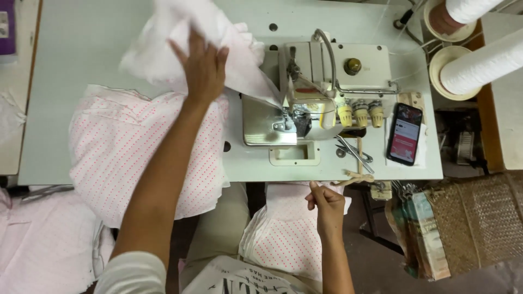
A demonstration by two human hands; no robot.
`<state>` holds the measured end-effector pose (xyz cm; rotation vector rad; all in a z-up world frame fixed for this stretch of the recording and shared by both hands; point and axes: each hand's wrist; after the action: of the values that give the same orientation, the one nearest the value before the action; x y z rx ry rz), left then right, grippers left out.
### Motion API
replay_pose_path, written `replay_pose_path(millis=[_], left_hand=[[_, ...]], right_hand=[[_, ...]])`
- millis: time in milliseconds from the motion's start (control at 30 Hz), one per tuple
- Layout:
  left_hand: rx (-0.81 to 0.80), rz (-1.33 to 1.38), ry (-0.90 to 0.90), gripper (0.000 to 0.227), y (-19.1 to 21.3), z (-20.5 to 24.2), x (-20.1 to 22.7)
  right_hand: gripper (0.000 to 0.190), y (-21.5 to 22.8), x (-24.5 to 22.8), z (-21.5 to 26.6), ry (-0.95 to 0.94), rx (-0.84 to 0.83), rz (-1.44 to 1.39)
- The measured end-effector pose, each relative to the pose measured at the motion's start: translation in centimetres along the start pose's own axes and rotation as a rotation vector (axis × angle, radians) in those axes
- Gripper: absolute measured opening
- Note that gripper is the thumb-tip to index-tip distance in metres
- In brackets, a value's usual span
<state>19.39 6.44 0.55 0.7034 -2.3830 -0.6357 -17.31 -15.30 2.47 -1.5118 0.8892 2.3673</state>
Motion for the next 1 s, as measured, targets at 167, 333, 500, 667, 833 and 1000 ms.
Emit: replay_pose_path(millis=[167, 333, 500, 667, 833, 1000], left_hand=[[-0.362, 0.371, 0.286, 0.052, -1.5, 0.2, -6.5], [-0.278, -0.021, 0.376, 0.039, 5.8, 7.0, 5.0], [-0.312, 0.133, 0.582, 0.016, 6.3, 14.6, 5.8], [-0.092, 0.556, 1.001, 0.009, 6.6, 14.9, 4.5], [0.031, 0.721, 1.083, 0.025, 6.9, 14.9, 5.3], [0.294, 1.059, 1.341, 0.017, 12.0, 18.3, 5.3]], right_hand=[[0.041, -1.0, 1.2, 0.5, -0.01, -0.051, 0.023], [0.039, -2.4, 0.8, 1.0, -0.016, -0.094, 0.057], [0.034, -5.0, -0.2, 0.8, 0.07, -0.235, 0.12], [0.023, -9.7, -1.9, 0.8, 0.275, -0.36, 0.247], [0.057, -17.5, -5.8, 0.9, 0.6, -0.377, 0.411], [0.072, -23.1, -6.2, 3.3, 0.88, -0.034, 0.749]])
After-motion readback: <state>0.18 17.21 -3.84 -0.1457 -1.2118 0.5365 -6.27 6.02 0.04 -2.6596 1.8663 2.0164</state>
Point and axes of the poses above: each hand's wrist, its own z-axis away from the middle knuckle, its own y-axis out of the back of the hand, x = y × z, and after that the axes turned 15 degrees about z, right-handed
